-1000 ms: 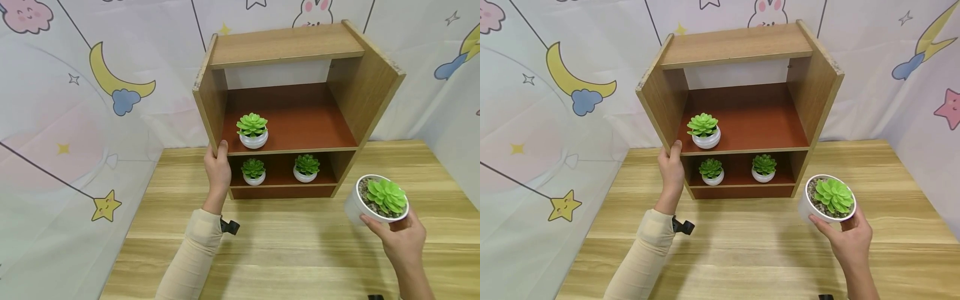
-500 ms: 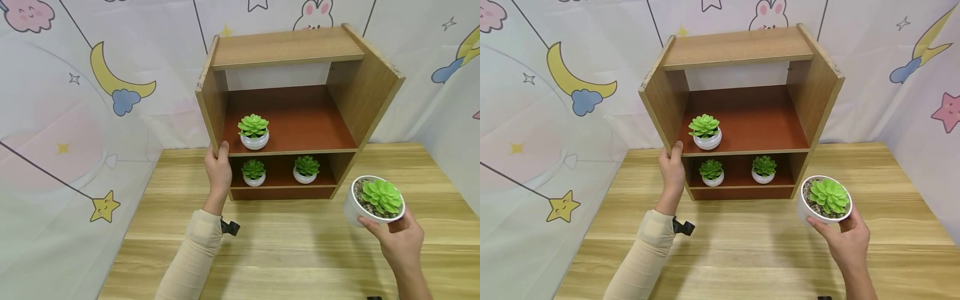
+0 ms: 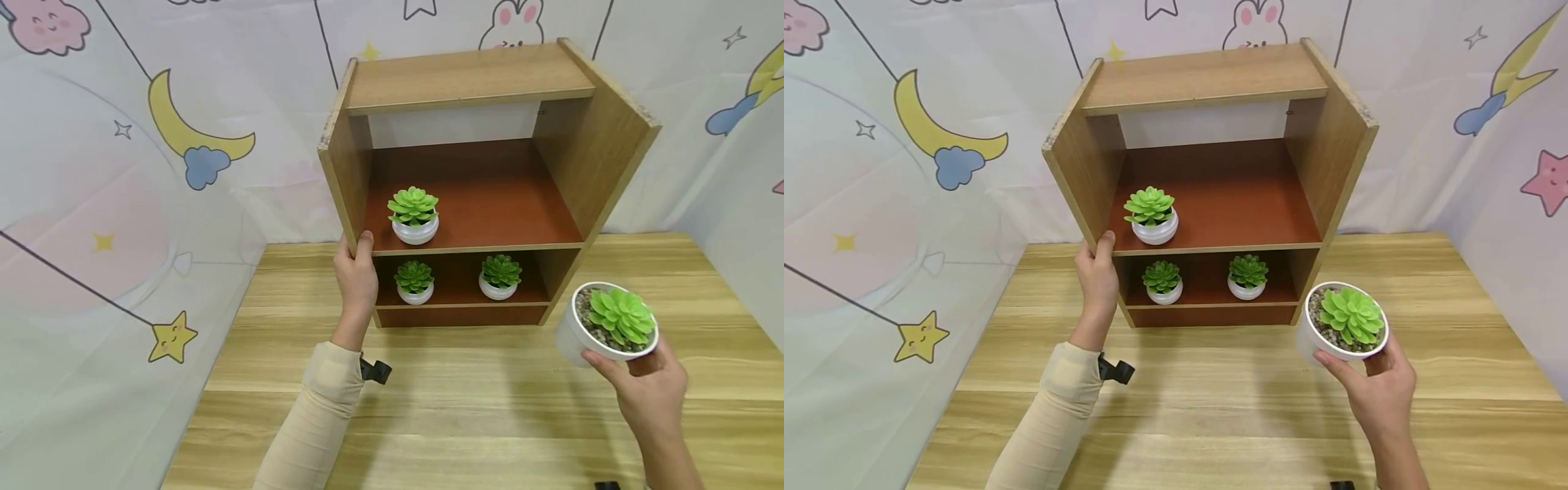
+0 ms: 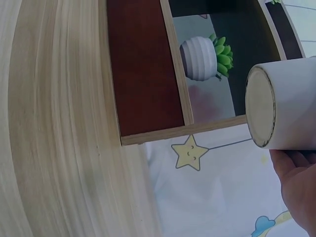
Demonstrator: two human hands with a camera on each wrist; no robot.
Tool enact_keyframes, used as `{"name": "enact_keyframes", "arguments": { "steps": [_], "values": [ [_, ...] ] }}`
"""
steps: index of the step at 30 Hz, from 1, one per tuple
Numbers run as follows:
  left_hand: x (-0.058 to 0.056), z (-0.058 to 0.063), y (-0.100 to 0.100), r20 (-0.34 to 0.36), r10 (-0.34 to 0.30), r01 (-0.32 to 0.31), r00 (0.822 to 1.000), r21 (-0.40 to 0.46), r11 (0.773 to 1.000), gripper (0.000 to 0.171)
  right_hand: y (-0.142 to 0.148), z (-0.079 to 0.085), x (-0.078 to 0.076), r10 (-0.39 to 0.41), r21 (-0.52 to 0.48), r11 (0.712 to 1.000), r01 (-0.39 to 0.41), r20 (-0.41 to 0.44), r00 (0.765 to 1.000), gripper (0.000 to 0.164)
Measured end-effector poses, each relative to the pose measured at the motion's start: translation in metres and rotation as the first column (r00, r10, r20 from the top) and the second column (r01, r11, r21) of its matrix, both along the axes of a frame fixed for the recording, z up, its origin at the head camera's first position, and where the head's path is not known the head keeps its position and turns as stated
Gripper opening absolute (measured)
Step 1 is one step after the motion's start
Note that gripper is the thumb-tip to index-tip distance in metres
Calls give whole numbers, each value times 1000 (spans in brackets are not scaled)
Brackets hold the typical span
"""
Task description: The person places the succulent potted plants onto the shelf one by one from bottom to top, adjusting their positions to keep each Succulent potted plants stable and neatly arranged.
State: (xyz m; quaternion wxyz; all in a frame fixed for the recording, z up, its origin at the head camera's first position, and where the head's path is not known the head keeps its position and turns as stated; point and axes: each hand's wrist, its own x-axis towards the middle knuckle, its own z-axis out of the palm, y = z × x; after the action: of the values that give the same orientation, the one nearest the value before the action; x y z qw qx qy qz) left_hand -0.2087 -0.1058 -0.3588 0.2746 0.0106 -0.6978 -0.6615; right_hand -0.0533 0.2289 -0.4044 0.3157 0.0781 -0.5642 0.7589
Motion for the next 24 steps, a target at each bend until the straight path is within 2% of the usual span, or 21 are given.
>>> {"name": "enact_keyframes", "arguments": {
  "steps": [3, 11, 20, 24],
  "values": [
    [0, 1, 0, 4, 1, -1, 1000, 4, 1000, 29, -2, 0, -2, 16, 13, 1000, -16, -16, 1000, 79],
    [2, 4, 0, 22, 6, -6, 1000, -5, 1000, 28, -7, 5, -5, 8, 52, 999, -11, 57, 998, 82],
    [3, 4, -1, 12, -35, 35, 999, -8, 999, 35, -14, 6, -10, 44, 36, 998, -46, 39, 998, 82],
    [2, 4, -1, 8, -56, 56, 998, -15, 998, 37, -18, 8, -12, 37, 43, 998, -39, 60, 998, 83]
  ]
}}
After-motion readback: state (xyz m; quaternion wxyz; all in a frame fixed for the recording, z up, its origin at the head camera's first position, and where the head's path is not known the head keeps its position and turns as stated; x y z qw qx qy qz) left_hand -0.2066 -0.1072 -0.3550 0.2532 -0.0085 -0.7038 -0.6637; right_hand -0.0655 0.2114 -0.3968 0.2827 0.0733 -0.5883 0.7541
